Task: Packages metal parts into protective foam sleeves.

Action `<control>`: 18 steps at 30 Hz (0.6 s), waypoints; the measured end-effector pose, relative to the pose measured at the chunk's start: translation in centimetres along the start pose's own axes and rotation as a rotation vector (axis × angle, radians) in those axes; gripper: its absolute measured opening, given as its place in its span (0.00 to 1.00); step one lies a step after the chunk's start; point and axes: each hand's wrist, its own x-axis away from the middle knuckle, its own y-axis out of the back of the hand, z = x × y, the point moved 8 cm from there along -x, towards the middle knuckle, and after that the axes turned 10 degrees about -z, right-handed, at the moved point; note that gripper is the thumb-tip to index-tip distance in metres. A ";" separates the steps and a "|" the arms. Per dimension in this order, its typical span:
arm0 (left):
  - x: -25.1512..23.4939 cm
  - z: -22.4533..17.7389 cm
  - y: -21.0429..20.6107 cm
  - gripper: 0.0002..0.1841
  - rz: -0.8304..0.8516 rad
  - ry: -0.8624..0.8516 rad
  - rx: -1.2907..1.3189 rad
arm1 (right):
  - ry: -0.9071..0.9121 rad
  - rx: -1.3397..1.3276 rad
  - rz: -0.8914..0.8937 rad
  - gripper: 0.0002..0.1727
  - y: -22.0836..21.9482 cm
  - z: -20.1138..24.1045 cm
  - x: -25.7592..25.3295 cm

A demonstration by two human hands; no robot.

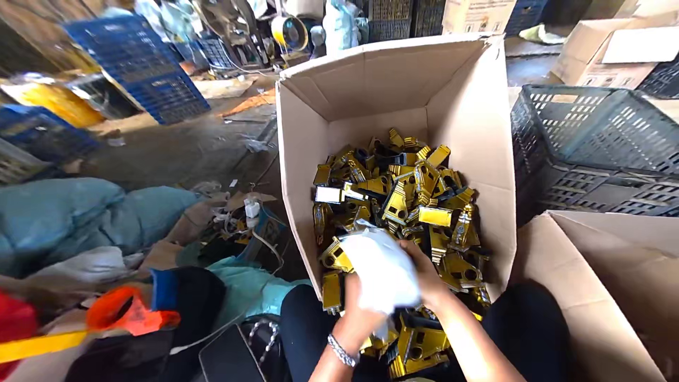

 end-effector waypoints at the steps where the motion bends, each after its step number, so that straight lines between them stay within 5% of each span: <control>1: 0.8 -0.8 -1.0 0.24 0.114 0.034 0.091 | 0.073 0.010 -0.049 0.30 0.5 -0.2 -0.2; 4: 0.5 0.8 -0.8 0.20 0.089 0.243 0.268 | 0.142 -0.401 -0.212 0.07 4.7 0.5 0.0; 7: -1.1 2.5 2.2 0.15 -0.046 0.545 0.306 | 0.313 -1.290 0.013 0.17 10.1 2.3 -0.8; 8: -1.1 2.9 2.5 0.13 -0.060 0.574 0.279 | 0.309 -1.381 0.065 0.20 10.3 3.2 -1.2; 10: -0.8 3.3 1.9 0.17 -0.065 0.460 0.164 | 0.088 -0.935 -0.060 0.28 7.3 3.0 -1.7; 13: -0.3 3.1 -0.4 0.28 -0.055 0.275 0.089 | -0.057 -0.193 0.193 0.14 0.3 3.0 0.1; 15: -0.3 2.4 -1.0 0.27 -0.032 0.293 0.173 | -0.014 -0.021 0.146 0.07 -0.4 3.3 0.7; 18: 0.3 0.9 -2.3 0.23 0.174 0.537 0.493 | 0.002 0.091 0.086 0.11 -0.3 2.6 1.2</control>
